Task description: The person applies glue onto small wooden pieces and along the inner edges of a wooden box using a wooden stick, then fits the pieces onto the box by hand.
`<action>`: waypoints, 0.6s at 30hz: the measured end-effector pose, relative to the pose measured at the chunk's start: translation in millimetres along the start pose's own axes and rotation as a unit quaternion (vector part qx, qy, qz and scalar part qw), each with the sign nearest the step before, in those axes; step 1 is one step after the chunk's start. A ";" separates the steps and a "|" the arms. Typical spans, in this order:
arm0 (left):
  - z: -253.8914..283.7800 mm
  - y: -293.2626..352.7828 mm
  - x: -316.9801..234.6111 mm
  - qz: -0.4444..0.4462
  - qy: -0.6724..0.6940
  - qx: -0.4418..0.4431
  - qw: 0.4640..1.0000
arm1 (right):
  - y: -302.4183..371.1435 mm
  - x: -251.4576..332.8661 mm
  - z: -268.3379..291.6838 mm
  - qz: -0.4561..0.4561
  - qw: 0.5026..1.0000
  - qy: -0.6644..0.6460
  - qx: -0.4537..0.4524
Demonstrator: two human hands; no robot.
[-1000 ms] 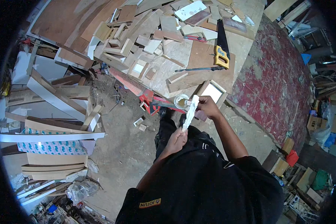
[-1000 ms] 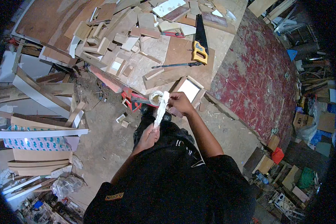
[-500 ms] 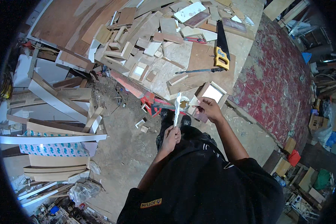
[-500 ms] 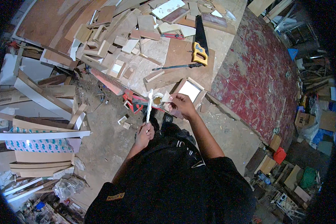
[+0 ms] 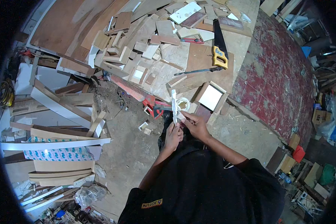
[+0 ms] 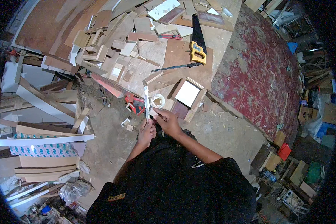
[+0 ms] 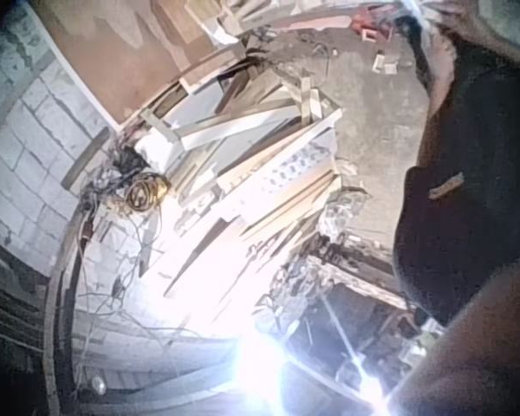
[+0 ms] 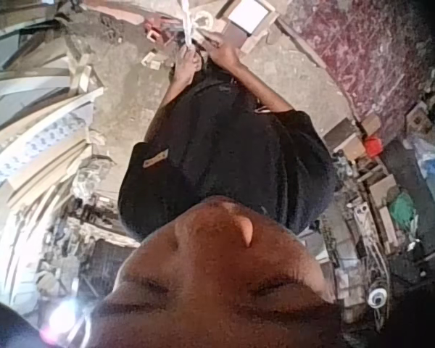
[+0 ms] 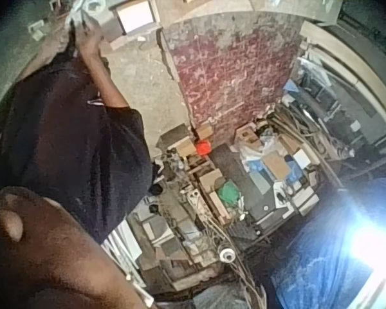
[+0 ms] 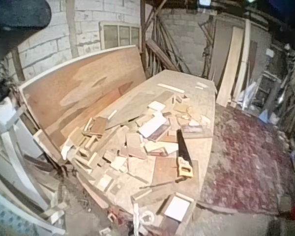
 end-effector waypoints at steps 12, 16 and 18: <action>6.8 -2.6 15.0 0.041 -0.010 -0.014 0.999 | -0.4 -1.8 -5.6 0.040 0.996 -0.084 -0.013; 3.1 -3.5 15.7 0.052 0.080 -0.008 0.995 | 5.7 10.0 -1.7 0.072 0.994 -0.045 -0.070; 7.0 -7.0 19.0 0.057 0.045 -0.021 0.997 | 7.7 12.6 0.7 0.076 0.993 -0.033 -0.083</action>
Point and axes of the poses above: each hand's wrist, its own y-axis away from the middle knuckle, its own z-axis out of the back of the hand, x = y × z, the point moved 6 cm from there along -y, towards the middle knuckle, and after that the axes turned 11 degrees about -y, right-handed, at the moved point
